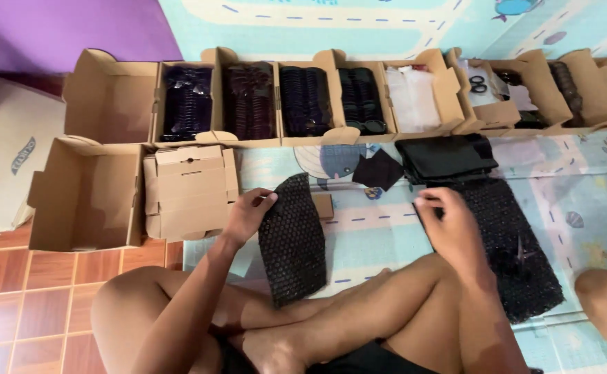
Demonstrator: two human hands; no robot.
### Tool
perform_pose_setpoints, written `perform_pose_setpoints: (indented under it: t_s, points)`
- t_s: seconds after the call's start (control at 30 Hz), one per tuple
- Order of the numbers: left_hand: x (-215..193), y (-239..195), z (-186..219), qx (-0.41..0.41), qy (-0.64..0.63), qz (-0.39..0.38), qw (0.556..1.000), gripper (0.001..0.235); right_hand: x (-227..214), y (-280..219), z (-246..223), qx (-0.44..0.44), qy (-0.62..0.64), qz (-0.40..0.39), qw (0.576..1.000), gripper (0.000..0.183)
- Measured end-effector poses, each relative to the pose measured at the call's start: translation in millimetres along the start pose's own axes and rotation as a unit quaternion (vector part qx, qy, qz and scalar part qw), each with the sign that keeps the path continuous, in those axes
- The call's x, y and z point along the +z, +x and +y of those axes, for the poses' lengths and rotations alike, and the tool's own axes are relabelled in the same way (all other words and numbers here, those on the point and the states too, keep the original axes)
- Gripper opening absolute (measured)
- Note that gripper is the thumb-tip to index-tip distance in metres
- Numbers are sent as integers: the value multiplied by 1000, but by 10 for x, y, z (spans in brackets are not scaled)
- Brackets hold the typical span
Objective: The person assembles a small cardboard box, places a pair of sunglasses inside, and closes it. They then wrap the box in black bubble wrap and place it into a black plastic shipping bag, folding the top to seal it.
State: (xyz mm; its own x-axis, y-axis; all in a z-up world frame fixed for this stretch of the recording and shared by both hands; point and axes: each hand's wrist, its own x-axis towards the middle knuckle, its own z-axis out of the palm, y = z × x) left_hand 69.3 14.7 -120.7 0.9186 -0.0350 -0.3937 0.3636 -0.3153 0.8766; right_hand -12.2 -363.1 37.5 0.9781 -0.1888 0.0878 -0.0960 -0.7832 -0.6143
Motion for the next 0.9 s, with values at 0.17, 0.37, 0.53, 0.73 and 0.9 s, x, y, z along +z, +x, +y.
perform_pose_setpoints:
  t_s: [0.17,0.37,0.53,0.73,0.9]
  points:
    - [-31,-332,125,-42,-115,-22,992,30,764,167,-935,53,58,-282,956,60]
    - [-137,-545,587,-98,-191,-18,977,41,1627,132,-883,104,191,-337,916,65]
    - [-215,-632,908,-162,-187,-16,969,92,1812,172,-512,79,249,-330,907,26]
    - [-26,-72,34,-42,-154,20,987,46,1927,365,-314,76,238,-227,941,56]
    - [-23,152,-216,34,-146,145,978,22,1841,429,-384,37,117,-274,954,48]
